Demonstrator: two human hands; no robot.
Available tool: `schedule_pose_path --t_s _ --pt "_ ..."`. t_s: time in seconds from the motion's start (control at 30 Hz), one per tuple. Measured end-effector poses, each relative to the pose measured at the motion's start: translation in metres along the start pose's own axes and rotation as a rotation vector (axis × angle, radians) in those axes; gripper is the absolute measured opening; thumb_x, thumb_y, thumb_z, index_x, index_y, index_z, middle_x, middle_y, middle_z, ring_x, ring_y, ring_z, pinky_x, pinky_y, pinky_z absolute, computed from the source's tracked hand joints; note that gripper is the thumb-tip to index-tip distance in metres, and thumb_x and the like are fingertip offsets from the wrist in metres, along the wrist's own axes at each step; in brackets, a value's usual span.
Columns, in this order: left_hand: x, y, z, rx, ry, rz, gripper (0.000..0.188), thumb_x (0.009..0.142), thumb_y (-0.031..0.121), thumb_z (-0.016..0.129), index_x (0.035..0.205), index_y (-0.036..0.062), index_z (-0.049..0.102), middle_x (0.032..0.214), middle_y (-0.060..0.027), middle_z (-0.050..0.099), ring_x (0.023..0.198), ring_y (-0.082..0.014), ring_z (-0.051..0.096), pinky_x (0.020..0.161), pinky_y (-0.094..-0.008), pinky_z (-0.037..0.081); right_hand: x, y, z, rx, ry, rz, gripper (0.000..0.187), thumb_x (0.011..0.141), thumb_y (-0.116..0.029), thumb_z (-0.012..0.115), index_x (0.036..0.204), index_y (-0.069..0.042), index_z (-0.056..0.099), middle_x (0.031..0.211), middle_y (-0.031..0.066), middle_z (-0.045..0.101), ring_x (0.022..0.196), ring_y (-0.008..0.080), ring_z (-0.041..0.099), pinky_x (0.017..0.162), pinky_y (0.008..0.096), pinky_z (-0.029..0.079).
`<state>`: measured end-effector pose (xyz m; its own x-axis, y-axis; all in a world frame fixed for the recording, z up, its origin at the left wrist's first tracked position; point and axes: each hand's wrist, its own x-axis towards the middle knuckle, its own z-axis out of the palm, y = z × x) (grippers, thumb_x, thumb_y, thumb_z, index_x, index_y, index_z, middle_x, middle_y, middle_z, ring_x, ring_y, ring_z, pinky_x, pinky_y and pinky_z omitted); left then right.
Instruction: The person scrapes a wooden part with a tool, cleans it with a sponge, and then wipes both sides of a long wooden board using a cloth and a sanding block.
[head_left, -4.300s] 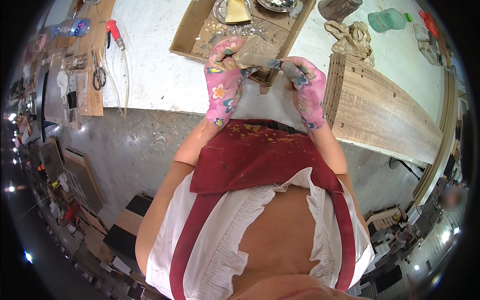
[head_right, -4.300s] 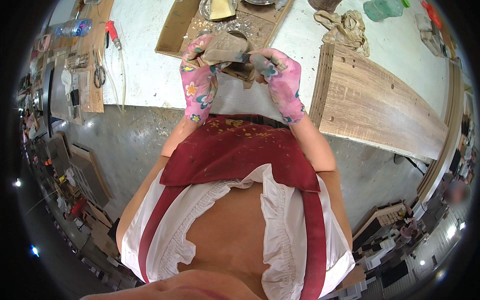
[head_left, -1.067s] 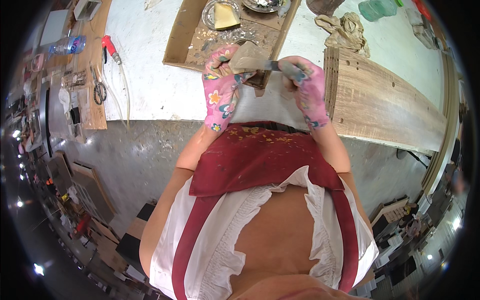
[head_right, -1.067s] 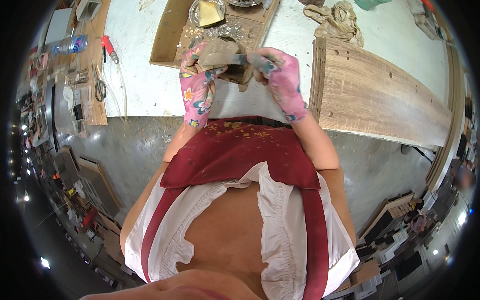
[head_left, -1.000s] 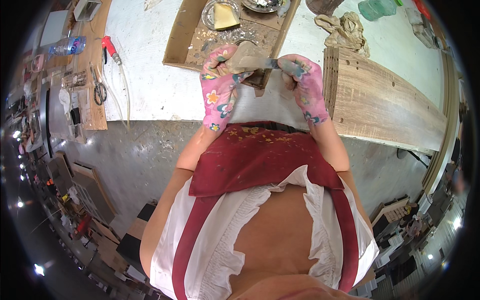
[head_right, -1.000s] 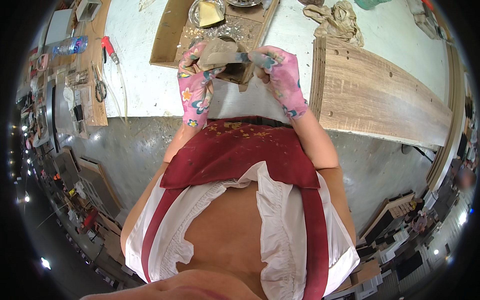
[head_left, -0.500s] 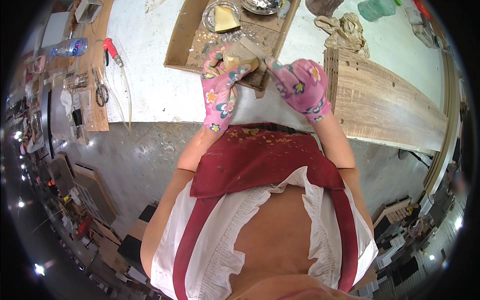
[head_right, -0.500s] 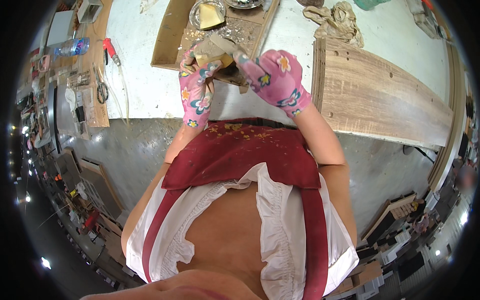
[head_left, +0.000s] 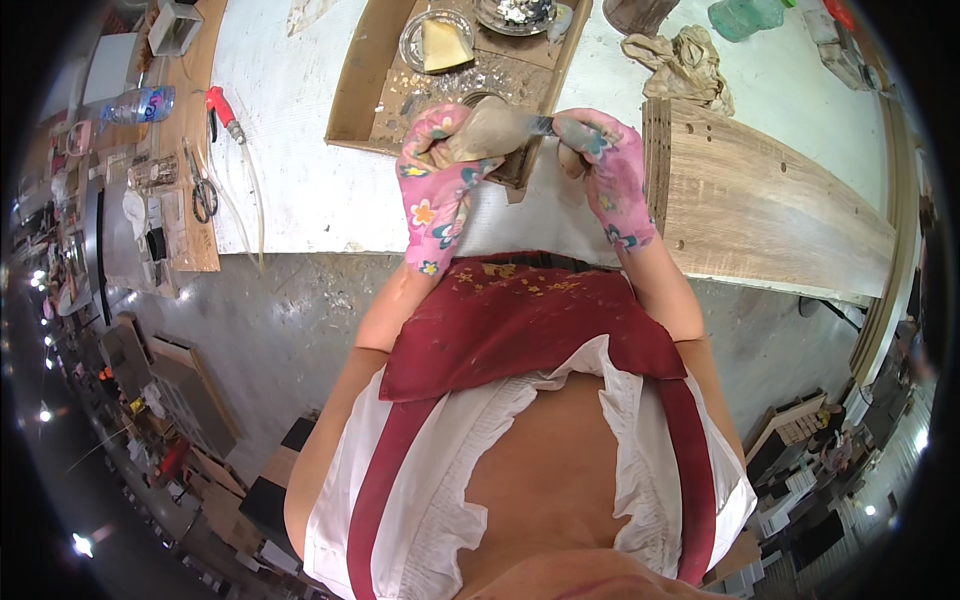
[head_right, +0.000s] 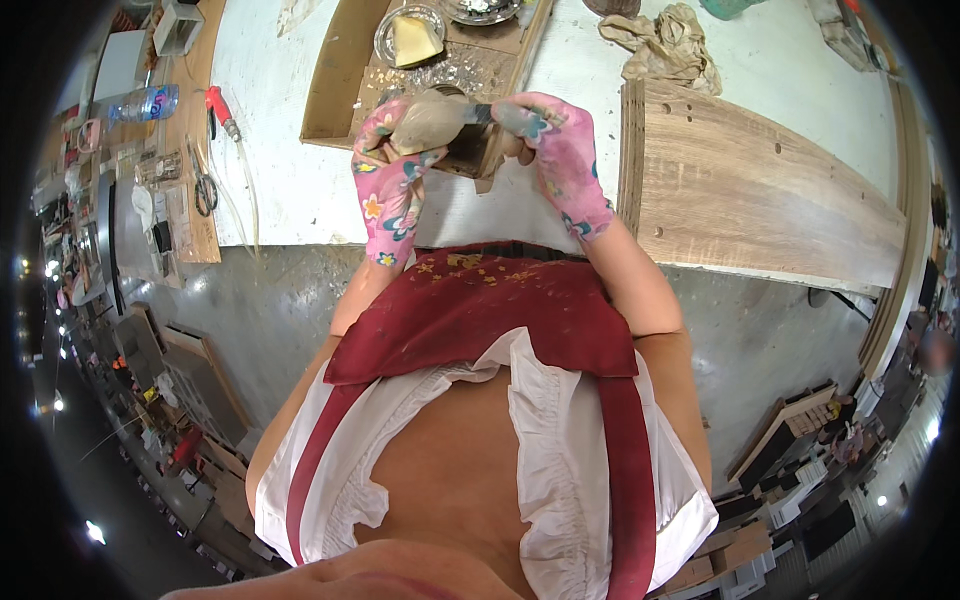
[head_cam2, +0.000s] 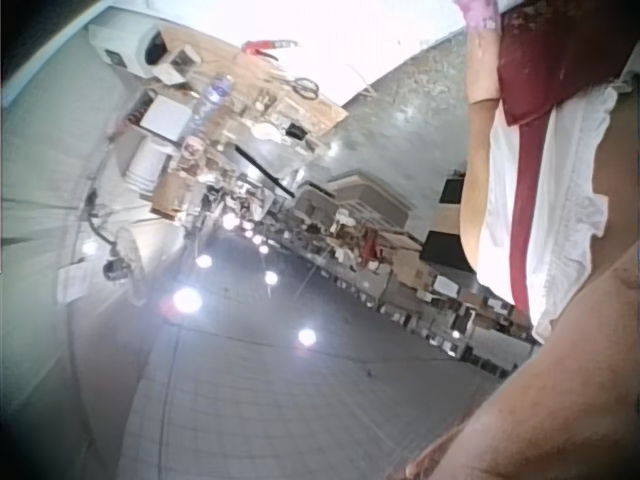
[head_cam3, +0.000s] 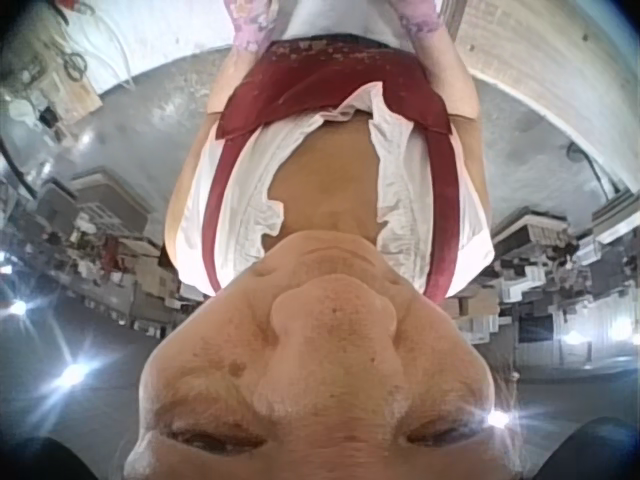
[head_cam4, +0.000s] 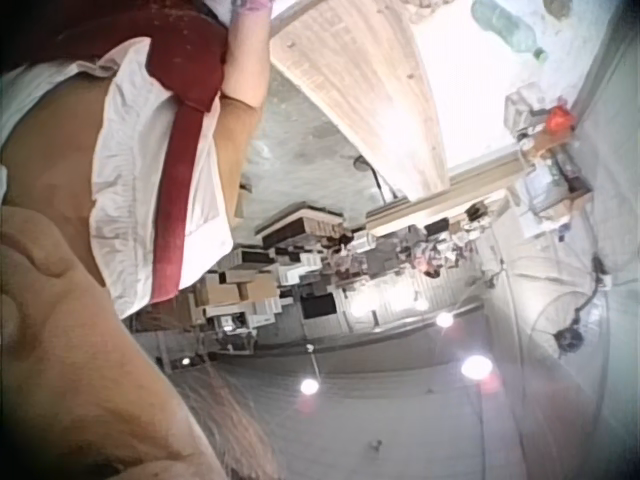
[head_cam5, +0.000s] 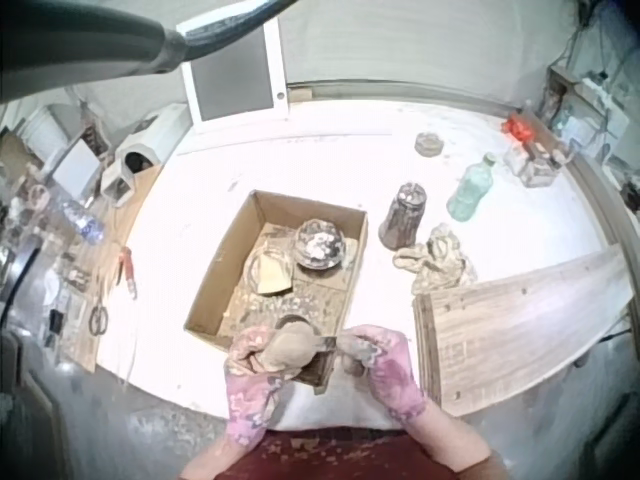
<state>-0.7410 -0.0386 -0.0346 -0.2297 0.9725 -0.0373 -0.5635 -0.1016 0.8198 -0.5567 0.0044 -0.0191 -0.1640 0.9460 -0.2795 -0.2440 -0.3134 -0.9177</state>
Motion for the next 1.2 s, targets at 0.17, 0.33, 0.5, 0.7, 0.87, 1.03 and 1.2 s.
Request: schedule_pose_path --t_s 0.17,0.33,0.5,0.7,0.87,1.03,1.2 --pt "-0.002 0.012 -0.007 0.011 0.11 0.083 0.053 0.068 -0.013 0.061 0.117 0.0011 0.048 0.116 -0.0122 0.054 0.106 -0.0246 0.056 0.079 -0.0317 0.056 0.041 -0.013 -0.019 -0.097 0.177 -0.245 0.022 0.083 -0.004 0.054 0.101 -0.003 0.067 0.075 0.0058 0.065 0.057 0.008 0.056 0.051 0.0166 0.042" --pt "0.0 0.019 -0.008 0.122 0.231 0.044 0.054 0.068 -0.013 0.062 0.119 0.0012 0.048 0.116 -0.0112 0.054 0.106 -0.0215 0.055 0.08 -0.027 0.053 0.128 -0.013 -0.019 -0.897 0.391 -0.572 0.027 0.079 -0.014 0.063 0.104 -0.023 0.07 0.1 0.0086 0.061 0.091 0.0232 0.057 0.081 0.0287 0.047" --pt "0.002 0.018 -0.005 0.02 0.193 0.046 0.058 0.068 -0.013 0.063 0.121 0.0011 0.047 0.114 -0.0097 0.054 0.105 -0.0171 0.054 0.08 -0.0215 0.049 0.161 -0.015 0.002 -1.285 0.399 -0.561 0.023 0.081 -0.034 0.059 0.101 -0.03 0.07 0.101 0.0085 0.061 0.101 0.0278 0.052 0.088 0.035 0.043" --pt "0.001 0.015 -0.011 -0.123 0.165 0.061 0.058 0.067 -0.015 0.067 0.12 0.0007 0.048 0.117 -0.0135 0.054 0.107 -0.0236 0.056 0.085 -0.0309 0.052 0.168 -0.017 0.001 -1.407 0.322 -0.626 0.03 0.081 -0.044 0.057 0.105 -0.029 0.067 0.103 0.0112 0.061 0.102 0.0311 0.053 0.087 0.0425 0.043" --pt "-0.004 0.019 -0.006 -0.041 0.166 0.083 0.055 0.073 -0.01 0.059 0.125 0.0017 0.044 0.116 -0.0101 0.052 0.102 -0.017 0.054 0.082 -0.0245 0.048 0.163 -0.027 -0.021 -1.464 0.366 -0.633 0.046 0.081 -0.054 0.059 0.122 -0.032 0.056 0.099 0.0164 0.061 0.101 0.0289 0.053 0.085 0.0411 0.045" --pt "-0.009 0.014 -0.028 -0.027 0.234 0.123 0.057 0.07 -0.013 0.062 0.123 0.0001 0.046 0.117 -0.0127 0.053 0.106 -0.02 0.054 0.084 -0.0267 0.05 0.148 -0.089 -0.055 -1.296 0.612 -0.744 0.059 0.073 -0.026 0.07 0.125 -0.004 0.05 0.124 0.0226 0.048 0.115 0.037 0.045 0.098 0.0424 0.038" --pt "-0.014 0.028 -0.024 -0.06 0.205 0.126 0.053 0.073 -0.013 0.06 0.123 -0.0006 0.046 0.115 -0.0127 0.053 0.102 -0.0181 0.055 0.084 -0.024 0.048 0.19 -0.076 -0.11 -0.847 0.276 -0.576 0.063 0.075 -0.024 0.072 0.128 -0.002 0.045 0.106 0.0178 0.062 0.1 0.0292 0.06 0.087 0.0359 0.047"
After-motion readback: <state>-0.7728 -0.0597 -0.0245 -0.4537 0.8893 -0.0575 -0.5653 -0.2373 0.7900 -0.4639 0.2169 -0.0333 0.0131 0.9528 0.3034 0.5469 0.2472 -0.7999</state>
